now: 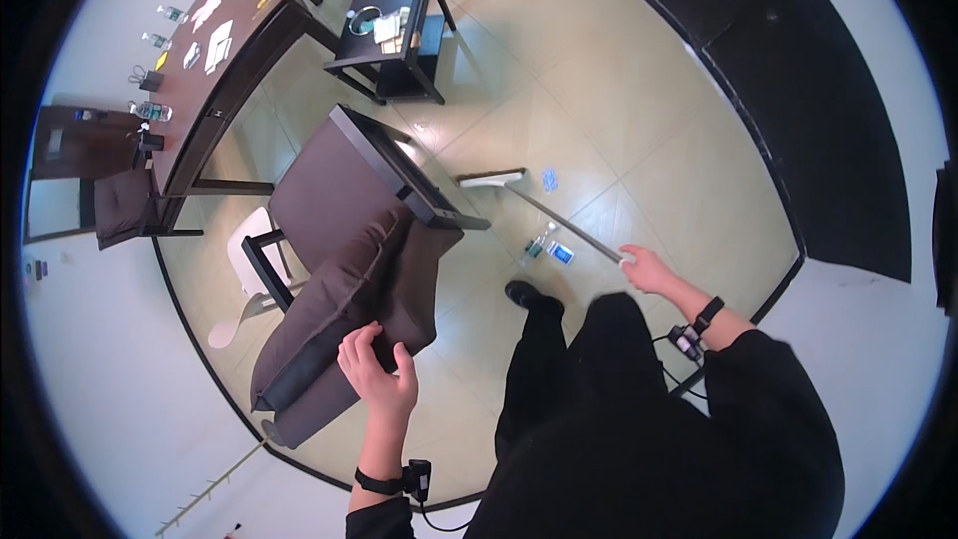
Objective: The person uses a mop to clean a hallway floor and an office room floor, moves an armchair to mop underneath it, and then handles playing cards at a table.
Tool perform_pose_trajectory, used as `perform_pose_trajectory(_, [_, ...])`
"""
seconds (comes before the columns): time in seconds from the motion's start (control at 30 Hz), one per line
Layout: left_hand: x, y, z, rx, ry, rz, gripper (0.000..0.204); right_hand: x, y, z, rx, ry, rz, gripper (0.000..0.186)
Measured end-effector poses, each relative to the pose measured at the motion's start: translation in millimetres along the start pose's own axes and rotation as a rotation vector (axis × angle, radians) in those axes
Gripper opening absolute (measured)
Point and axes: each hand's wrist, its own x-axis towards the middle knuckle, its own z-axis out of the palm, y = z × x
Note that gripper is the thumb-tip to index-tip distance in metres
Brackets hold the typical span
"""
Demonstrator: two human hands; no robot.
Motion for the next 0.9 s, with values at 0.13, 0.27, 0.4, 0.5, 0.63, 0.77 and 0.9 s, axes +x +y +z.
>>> perform_pose_trajectory(0.13, [4,0,-2,0.069,0.034,0.072,0.03,77,-77,45,-0.142,0.042,-0.241,0.031])
perform_pose_trajectory(0.27, [5,14,21,0.108,0.102,0.079,0.029,184,-156,70,0.01,0.046,-0.1,0.027])
perform_pose_trajectory(0.4, [6,-3,18,0.169,0.102,0.085,0.032,202,-184,111,-0.22,0.1,-0.241,0.022])
perform_pose_trajectory(0.5, [7,-1,16,0.169,0.107,0.088,0.032,178,-164,101,-0.164,0.122,-0.214,0.017])
perform_pose_trajectory(0.63, [7,10,12,0.12,0.129,0.102,0.031,108,-99,42,-0.398,0.081,-0.187,0.019])
perform_pose_trajectory(0.77, [-3,3,6,0.128,0.12,0.111,0.031,-18,10,12,-0.417,0.069,-0.124,0.028])
perform_pose_trajectory(0.9, [-3,-3,0,0.148,0.142,0.117,0.03,-103,18,-33,-0.227,-0.064,0.129,0.032])
